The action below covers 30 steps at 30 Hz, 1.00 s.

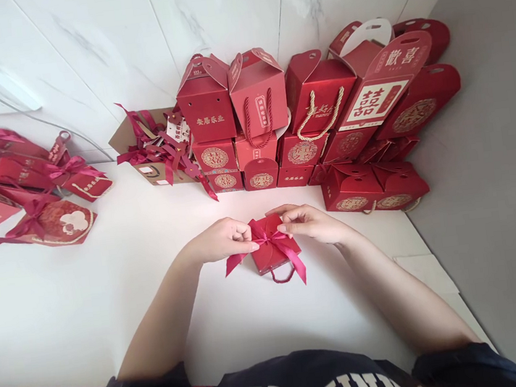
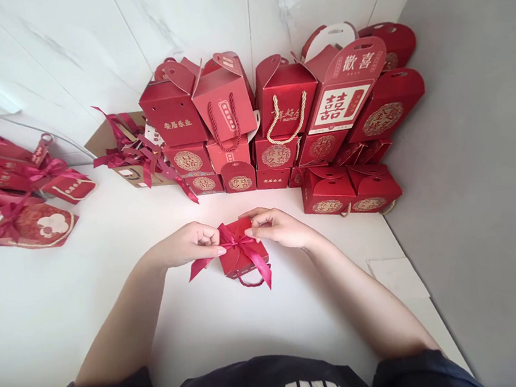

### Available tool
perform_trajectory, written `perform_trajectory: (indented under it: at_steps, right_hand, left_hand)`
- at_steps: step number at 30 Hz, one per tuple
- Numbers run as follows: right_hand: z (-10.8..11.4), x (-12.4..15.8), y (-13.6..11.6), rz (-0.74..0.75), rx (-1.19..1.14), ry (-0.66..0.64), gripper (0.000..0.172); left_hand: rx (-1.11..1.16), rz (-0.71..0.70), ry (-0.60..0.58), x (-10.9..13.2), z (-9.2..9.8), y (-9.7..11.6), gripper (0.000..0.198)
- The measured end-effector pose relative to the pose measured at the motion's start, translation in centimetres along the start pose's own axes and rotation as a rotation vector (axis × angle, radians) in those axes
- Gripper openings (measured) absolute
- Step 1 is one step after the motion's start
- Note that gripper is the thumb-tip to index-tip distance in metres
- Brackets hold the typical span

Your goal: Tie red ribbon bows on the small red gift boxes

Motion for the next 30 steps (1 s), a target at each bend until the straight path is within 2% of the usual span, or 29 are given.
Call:
perform_trajectory:
  at_steps: [6,10,13,16,22,27,30]
  right_hand:
    - [-0.4,0.2,-0.6,0.012,0.032,-0.02,0.031]
    - [-0.5,0.4,-0.9,0.032,0.063,-0.01,0.031]
    - [-0.5,0.4,-0.9,0.037,0.089,-0.006,0.032]
    - [-0.5,0.4,-0.9,0.036,0.096,0.0,0.032]
    - [-0.4,0.6,-1.1,0.046,0.106,0.002,0.029]
    - [-0.5,0.7,-1.4,0.072,0.09,-0.015,0.03]
    - [-0.4,0.6,-1.1,0.055,0.092,-0.009,0.032]
  left_hand:
    - [0.031,0.078,-0.146,1.5,-0.6,-0.3,0.033]
    - [0.007,0.132,-0.185,2.0,-0.5,-1.0,0.047]
    - [0.131,0.225,-0.227,1.8,-1.4,-2.3,0.059]
    - [0.252,0.225,-0.28,1.3,-2.5,-2.4,0.059]
    - [0.283,0.105,-0.213,0.7,-1.9,-0.8,0.036]
    - [0.25,0.109,-0.175,0.7,-1.3,-0.9,0.044]
    - [0.271,0.099,-0.161,0.6,-1.2,-1.3,0.037]
Point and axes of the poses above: each hand's wrist, its own x-axis away from the middle knuckle, its own z-axis out of the back of the hand, y = z × x, the point moved 10 cm from there along -x, towards the middle knuckle, and after that the axes turned 14 degrees about -z, right-handed, at the moved point
